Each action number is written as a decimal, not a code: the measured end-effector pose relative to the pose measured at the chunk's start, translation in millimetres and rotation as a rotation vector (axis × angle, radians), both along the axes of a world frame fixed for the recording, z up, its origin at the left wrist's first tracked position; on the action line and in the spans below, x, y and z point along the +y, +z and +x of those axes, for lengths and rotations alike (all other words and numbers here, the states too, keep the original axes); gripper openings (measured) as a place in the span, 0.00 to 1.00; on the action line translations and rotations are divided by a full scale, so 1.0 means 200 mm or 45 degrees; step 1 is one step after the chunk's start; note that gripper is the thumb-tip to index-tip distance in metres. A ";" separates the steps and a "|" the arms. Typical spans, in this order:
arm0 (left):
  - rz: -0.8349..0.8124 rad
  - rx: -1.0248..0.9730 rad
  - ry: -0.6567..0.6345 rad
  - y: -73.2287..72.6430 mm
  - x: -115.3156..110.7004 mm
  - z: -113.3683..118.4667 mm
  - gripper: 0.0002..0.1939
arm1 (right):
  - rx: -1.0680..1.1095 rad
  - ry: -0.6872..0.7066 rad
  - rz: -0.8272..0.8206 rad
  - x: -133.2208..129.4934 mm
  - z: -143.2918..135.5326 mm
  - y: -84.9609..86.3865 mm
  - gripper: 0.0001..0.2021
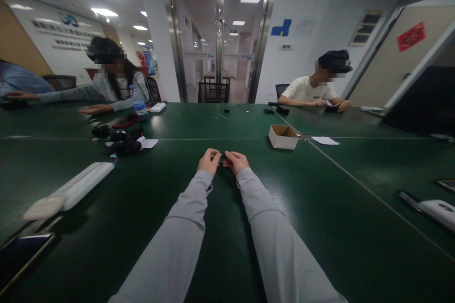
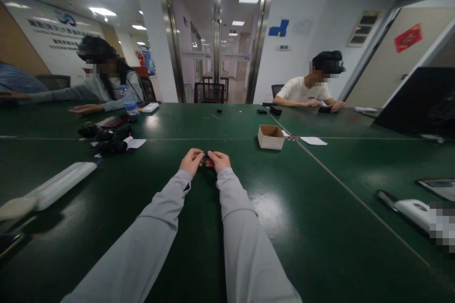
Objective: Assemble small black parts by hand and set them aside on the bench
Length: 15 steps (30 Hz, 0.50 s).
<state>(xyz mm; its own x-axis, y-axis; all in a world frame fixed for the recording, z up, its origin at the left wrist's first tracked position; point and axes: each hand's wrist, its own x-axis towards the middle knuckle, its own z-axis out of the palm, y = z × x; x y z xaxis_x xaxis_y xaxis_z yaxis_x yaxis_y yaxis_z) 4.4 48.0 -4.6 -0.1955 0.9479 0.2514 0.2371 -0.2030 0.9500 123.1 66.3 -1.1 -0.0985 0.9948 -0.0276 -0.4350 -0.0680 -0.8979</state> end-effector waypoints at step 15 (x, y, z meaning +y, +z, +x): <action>-0.141 0.208 0.189 0.07 -0.05 0.01 0.21 | -0.026 0.022 0.044 -0.01 0.00 0.00 0.06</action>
